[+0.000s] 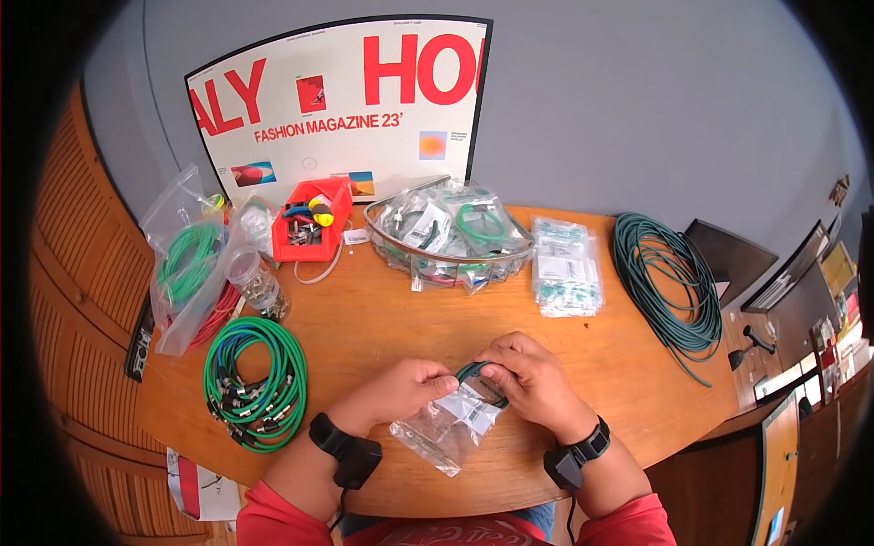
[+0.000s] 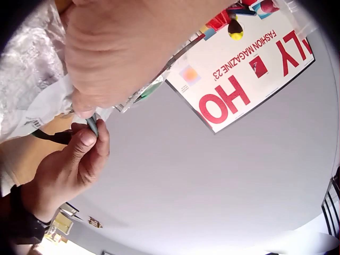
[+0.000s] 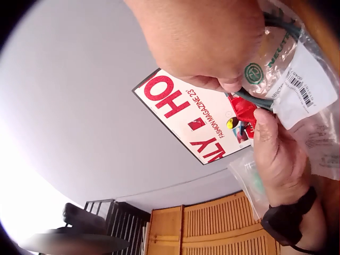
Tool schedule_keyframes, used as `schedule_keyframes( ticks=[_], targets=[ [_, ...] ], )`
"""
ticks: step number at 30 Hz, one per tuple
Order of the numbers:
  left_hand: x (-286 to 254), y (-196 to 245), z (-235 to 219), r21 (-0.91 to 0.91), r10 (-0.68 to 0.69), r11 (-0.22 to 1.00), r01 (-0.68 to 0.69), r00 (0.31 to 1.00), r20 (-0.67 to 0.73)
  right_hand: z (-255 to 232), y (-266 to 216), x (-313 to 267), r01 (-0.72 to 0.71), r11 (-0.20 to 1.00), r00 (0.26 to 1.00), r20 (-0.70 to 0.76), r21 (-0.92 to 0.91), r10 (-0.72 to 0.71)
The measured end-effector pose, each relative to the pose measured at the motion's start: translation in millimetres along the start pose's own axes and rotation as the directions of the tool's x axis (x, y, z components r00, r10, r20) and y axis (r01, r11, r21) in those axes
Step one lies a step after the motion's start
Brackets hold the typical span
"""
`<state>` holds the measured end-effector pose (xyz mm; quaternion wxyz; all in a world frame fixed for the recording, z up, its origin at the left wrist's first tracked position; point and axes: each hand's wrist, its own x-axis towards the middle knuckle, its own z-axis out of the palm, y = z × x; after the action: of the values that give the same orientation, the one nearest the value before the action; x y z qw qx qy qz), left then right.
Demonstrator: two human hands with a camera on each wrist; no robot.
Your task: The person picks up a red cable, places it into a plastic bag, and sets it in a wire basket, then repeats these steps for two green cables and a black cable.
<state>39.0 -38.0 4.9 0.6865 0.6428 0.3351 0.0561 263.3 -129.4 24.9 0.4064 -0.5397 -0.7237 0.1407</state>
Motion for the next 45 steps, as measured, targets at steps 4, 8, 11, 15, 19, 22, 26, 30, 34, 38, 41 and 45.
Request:
schedule_keyframes(
  ticks=[4,8,11,15,19,22,26,30,34,38,41,45],
  targets=[
    [8.6,-15.5,11.7,-0.06,0.181,0.982,-0.18,0.983,0.01,0.2,3.2,-0.3,-0.04,0.999,0.998,0.047,0.024,0.039],
    [8.0,-16.6,17.0,-0.242,0.113,0.964,-0.111,0.994,-0.007,-0.8,6.6,-0.8,-0.1,0.984,0.991,0.101,0.148,0.086],
    [9.5,-17.5,16.9,-0.236,0.141,0.961,-0.146,0.989,-0.035,-1.1,7.4,-0.5,-0.086,0.979,0.992,0.103,0.183,0.068],
    [17.3,-24.7,23.2,-0.119,0.179,0.973,-0.2,0.97,-0.163,-0.6,1.8,0.4,-0.091,0.982,0.99,0.124,0.167,0.071],
    [19.6,-23.7,29.9,-0.015,0.18,0.982,-0.189,0.955,-0.237,-3.4,-2.1,-1.2,-0.094,0.986,0.972,0.225,0.136,0.062],
    [24.7,-31.3,32.1,-0.011,0.203,0.977,-0.213,0.944,-0.26,-1.2,-7.5,-1.5,-0.085,0.989,0.951,0.306,0.121,0.044],
    [22.7,-25.6,28.1,-0.196,0.226,0.937,-0.29,0.928,-0.297,5.2,-9.8,-0.8,-0.064,0.982,0.995,0.083,0.176,0.049],
    [9.4,-6.1,32.5,-0.088,0.284,0.938,-0.334,0.89,-0.357,10.7,4.3,-5.0,-0.395,0.867,0.902,-0.053,0.304,0.429],
    [7.9,-8.3,38.1,0.113,0.371,0.928,-0.356,0.843,-0.389,2.7,-6.7,-0.4,-0.418,0.907,0.906,-0.05,0.052,0.421],
    [5.7,-6.1,38.6,0.131,0.396,0.917,-0.376,0.818,-0.417,-4.0,-20.0,2.4,-0.404,0.913,0.914,-0.053,-0.053,0.401],
    [5.0,-5.1,41.6,0.17,0.414,0.91,-0.377,0.808,-0.42,-4.2,-20.5,1.4,-0.551,0.832,0.835,0.044,0.063,0.549],
    [12.1,-15.0,34.3,0.045,0.402,0.907,-0.418,0.832,-0.382,4.2,-4.2,-4.4,-0.498,0.808,0.865,0.115,0.314,0.489]
  ],
)
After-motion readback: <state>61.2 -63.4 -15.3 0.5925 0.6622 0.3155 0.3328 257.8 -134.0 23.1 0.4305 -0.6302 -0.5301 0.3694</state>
